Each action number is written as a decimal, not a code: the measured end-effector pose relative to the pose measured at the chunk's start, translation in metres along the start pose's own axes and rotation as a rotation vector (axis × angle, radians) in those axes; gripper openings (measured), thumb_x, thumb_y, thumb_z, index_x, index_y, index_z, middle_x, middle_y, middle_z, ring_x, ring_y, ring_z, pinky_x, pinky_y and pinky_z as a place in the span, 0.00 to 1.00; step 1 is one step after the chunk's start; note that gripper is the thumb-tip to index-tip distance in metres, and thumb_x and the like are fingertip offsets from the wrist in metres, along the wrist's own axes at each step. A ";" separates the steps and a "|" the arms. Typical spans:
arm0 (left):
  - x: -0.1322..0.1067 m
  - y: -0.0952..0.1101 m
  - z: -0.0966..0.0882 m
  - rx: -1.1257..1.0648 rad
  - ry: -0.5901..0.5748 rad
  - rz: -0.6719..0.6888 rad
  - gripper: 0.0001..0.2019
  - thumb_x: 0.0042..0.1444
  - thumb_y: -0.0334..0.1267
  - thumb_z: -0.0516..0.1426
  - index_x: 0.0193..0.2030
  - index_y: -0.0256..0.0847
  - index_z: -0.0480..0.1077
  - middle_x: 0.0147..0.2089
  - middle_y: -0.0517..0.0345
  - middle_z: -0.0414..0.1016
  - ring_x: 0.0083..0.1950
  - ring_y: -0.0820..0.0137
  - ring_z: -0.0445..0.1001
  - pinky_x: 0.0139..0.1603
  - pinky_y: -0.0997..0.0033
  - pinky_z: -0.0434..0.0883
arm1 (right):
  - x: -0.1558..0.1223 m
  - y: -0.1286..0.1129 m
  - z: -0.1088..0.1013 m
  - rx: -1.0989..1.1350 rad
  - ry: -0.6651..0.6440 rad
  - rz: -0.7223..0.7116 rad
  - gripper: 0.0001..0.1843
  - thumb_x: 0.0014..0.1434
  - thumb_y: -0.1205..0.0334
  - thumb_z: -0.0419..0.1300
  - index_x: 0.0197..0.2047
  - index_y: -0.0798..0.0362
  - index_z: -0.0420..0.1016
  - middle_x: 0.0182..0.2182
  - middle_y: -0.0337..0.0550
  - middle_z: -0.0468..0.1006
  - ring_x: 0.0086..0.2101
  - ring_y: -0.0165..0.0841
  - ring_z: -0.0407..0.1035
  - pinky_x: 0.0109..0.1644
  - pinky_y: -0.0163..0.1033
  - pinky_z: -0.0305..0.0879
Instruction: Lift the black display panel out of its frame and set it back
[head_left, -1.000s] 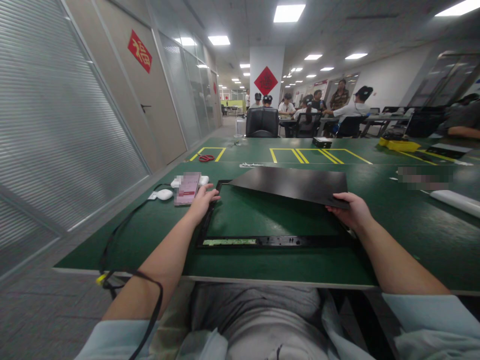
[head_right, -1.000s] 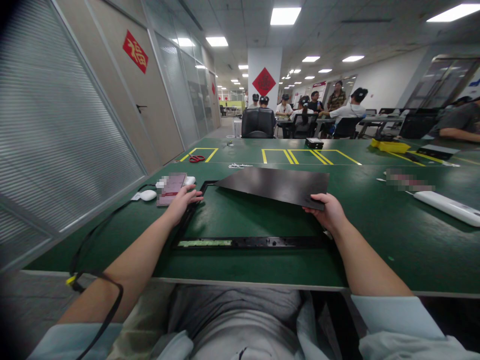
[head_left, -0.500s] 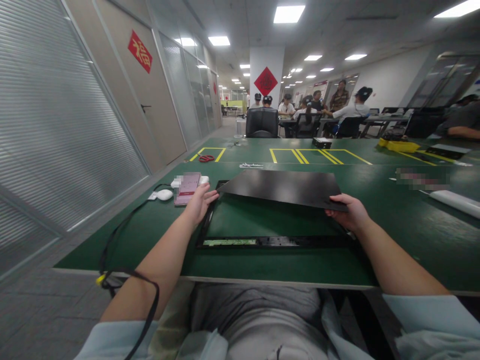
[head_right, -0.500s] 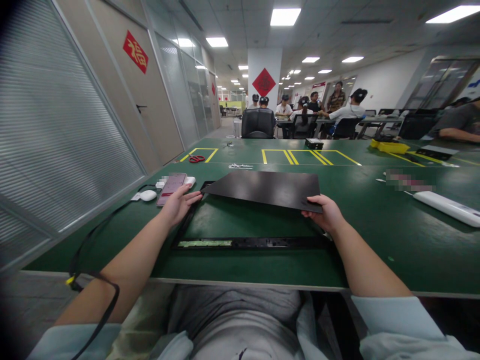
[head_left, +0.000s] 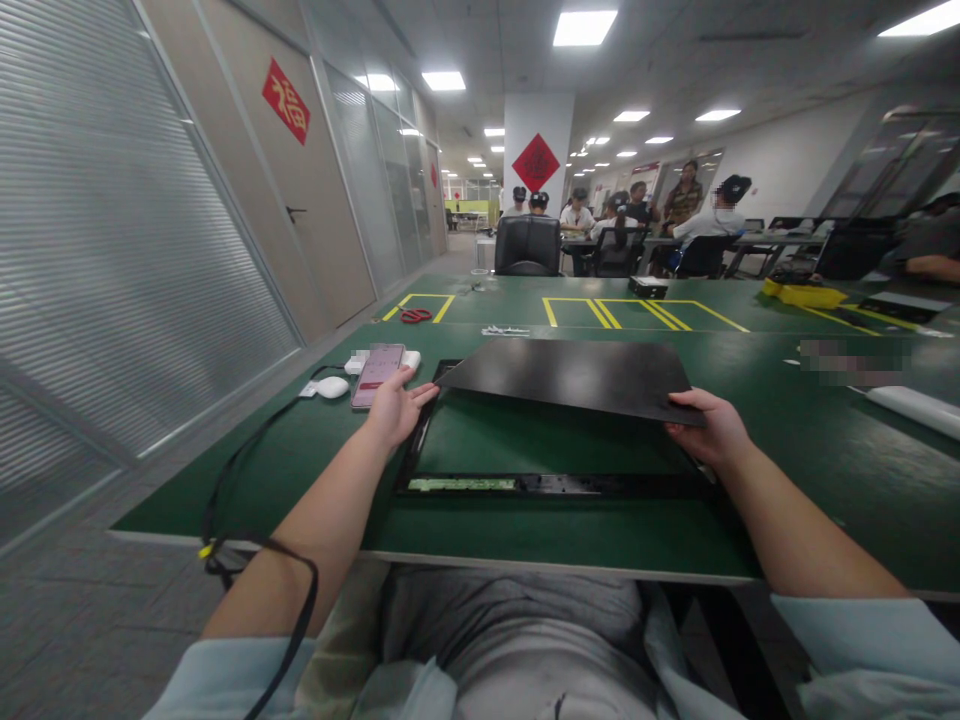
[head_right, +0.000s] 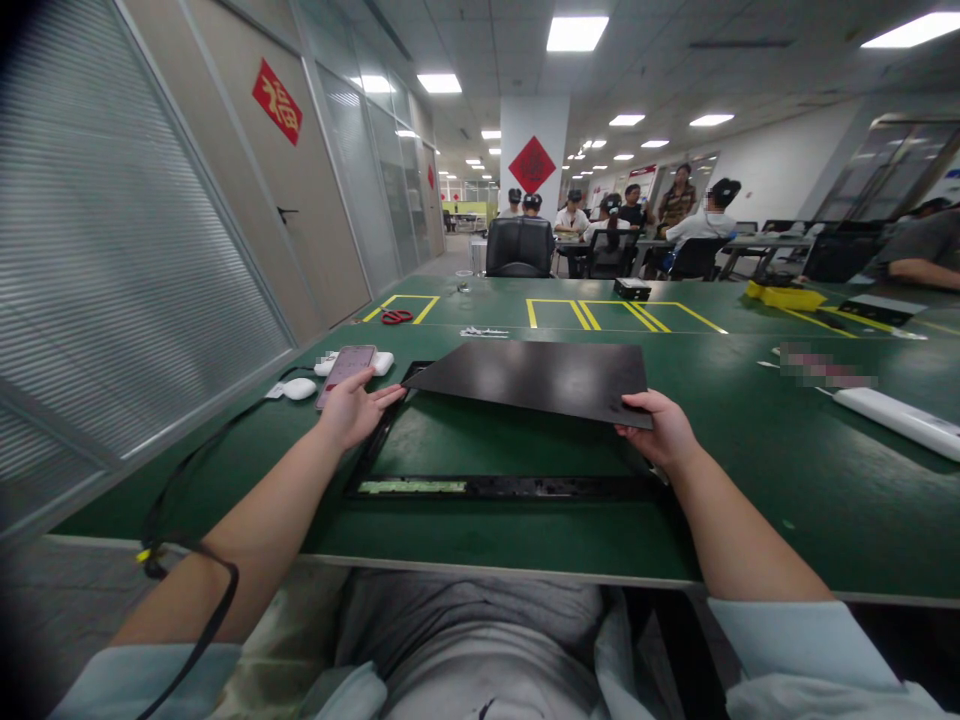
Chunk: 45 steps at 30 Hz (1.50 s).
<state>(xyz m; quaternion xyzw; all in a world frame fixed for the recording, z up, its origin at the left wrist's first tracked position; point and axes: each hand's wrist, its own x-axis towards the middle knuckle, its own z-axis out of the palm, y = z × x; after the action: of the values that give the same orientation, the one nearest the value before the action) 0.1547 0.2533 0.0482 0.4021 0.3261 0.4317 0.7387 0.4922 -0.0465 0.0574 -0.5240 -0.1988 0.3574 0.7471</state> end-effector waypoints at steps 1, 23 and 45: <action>0.000 0.001 -0.001 0.007 0.011 -0.008 0.27 0.49 0.42 0.62 0.56 0.49 0.61 0.53 0.48 0.66 0.49 0.60 0.76 0.53 0.56 0.74 | -0.001 0.000 0.001 -0.008 -0.005 -0.002 0.08 0.45 0.73 0.62 0.29 0.51 0.73 0.22 0.41 0.76 0.17 0.31 0.68 0.16 0.35 0.67; -0.007 0.021 -0.007 -0.097 0.120 -0.044 0.06 0.55 0.32 0.55 0.40 0.38 0.69 0.35 0.49 0.80 0.22 0.73 0.73 0.23 0.75 0.72 | -0.007 -0.010 -0.004 0.002 -0.078 0.046 0.07 0.42 0.69 0.61 0.28 0.51 0.73 0.20 0.41 0.73 0.15 0.30 0.63 0.16 0.35 0.62; -0.014 0.029 -0.003 -0.088 -0.118 -0.228 0.06 0.63 0.30 0.55 0.33 0.38 0.69 0.12 0.73 0.49 0.07 0.85 0.47 0.06 0.89 0.46 | -0.013 -0.013 0.000 -0.035 -0.014 0.064 0.17 0.38 0.66 0.62 0.35 0.47 0.74 0.35 0.47 0.84 0.36 0.50 0.79 0.32 0.51 0.77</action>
<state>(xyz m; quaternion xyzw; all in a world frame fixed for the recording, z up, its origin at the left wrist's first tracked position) 0.1351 0.2506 0.0744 0.3541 0.3066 0.3344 0.8178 0.4878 -0.0581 0.0706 -0.5407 -0.1935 0.3812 0.7245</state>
